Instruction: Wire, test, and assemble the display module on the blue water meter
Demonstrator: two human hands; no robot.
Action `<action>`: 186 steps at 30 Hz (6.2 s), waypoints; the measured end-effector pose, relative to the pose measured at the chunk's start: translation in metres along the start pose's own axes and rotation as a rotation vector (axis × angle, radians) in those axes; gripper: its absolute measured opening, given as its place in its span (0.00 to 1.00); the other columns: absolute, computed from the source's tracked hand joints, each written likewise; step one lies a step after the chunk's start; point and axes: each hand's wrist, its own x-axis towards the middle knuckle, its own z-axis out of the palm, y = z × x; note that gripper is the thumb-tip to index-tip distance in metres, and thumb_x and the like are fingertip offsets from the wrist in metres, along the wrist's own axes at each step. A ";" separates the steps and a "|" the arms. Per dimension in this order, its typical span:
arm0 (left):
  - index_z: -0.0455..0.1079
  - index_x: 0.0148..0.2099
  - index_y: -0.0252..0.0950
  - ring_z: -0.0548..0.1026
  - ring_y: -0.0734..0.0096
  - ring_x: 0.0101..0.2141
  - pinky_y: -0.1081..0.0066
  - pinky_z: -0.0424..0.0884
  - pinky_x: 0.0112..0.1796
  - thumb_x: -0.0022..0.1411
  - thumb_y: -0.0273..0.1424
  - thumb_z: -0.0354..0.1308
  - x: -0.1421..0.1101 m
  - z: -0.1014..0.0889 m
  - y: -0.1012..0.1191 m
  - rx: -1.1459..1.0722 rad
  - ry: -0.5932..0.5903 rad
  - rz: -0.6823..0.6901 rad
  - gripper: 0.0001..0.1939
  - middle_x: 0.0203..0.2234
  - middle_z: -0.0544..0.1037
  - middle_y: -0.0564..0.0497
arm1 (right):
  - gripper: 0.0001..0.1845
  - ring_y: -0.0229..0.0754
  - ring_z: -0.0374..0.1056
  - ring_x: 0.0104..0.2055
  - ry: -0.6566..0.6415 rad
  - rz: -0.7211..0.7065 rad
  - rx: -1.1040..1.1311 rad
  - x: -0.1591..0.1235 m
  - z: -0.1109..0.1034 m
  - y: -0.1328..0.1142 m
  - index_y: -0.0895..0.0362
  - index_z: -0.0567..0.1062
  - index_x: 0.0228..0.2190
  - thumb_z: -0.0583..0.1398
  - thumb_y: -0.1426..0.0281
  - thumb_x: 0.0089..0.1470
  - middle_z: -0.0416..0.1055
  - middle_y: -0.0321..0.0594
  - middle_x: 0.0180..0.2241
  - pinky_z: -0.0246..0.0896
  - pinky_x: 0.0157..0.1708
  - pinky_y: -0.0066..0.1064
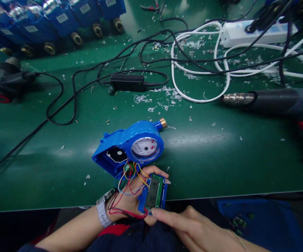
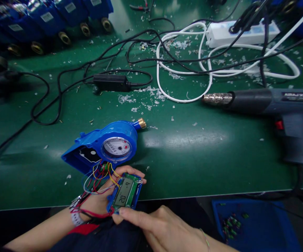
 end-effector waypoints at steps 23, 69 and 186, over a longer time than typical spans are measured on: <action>0.63 0.60 0.45 0.73 0.49 0.51 0.53 0.69 0.52 0.46 0.36 0.73 0.003 0.008 0.014 0.372 -0.043 0.163 0.40 0.53 0.71 0.44 | 0.25 0.38 0.63 0.25 0.233 -0.017 0.142 0.018 0.015 -0.010 0.53 0.64 0.62 0.44 0.66 0.68 0.71 0.39 0.27 0.62 0.27 0.28; 0.56 0.64 0.46 0.68 0.44 0.56 0.48 0.66 0.55 0.47 0.45 0.72 0.004 0.008 0.017 0.113 -0.093 0.127 0.45 0.60 0.62 0.41 | 0.39 0.39 0.70 0.29 -0.049 -0.031 -0.384 -0.002 -0.030 -0.028 0.46 0.56 0.65 0.52 0.82 0.55 0.76 0.36 0.34 0.56 0.29 0.26; 0.77 0.38 0.32 0.80 0.58 0.35 0.65 0.77 0.35 0.53 0.55 0.60 0.057 0.017 0.044 -0.145 0.576 0.308 0.29 0.38 0.82 0.41 | 0.25 0.54 0.68 0.46 0.601 0.318 -0.800 -0.003 -0.085 0.022 0.65 0.67 0.55 0.45 0.83 0.59 0.70 0.53 0.45 0.66 0.44 0.44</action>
